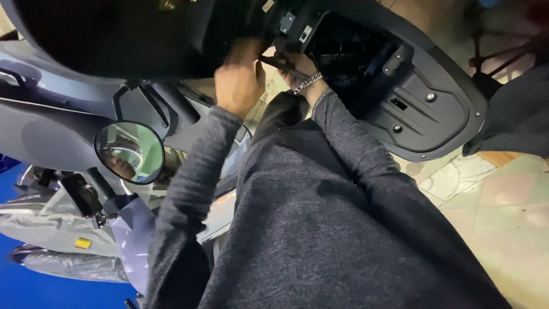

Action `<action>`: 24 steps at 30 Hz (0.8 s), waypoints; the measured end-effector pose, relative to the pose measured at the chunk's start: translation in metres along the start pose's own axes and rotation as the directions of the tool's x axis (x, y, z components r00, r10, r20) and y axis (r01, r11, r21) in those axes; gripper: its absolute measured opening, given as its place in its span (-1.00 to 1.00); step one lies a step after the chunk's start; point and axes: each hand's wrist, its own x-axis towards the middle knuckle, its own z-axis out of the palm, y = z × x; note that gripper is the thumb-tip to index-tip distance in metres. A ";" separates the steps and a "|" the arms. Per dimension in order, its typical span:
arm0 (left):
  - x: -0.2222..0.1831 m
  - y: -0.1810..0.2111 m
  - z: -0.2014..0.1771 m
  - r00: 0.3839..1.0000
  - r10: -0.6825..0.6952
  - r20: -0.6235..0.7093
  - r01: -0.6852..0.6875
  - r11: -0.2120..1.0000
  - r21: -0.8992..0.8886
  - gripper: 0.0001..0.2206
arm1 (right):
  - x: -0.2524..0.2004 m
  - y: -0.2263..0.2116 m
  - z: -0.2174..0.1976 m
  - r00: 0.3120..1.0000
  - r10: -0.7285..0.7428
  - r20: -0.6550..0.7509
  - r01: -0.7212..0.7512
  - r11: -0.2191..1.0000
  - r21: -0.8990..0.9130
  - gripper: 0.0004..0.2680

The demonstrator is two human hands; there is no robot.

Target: Removing the internal storage compartment and fasteners from a scooter using a T-handle wrench.

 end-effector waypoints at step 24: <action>0.010 0.030 0.006 0.990 -0.137 0.012 0.138 0.982 -0.127 -0.63 | 0.018 0.018 0.008 0.855 0.465 0.230 -0.150 -0.203 0.968 -0.83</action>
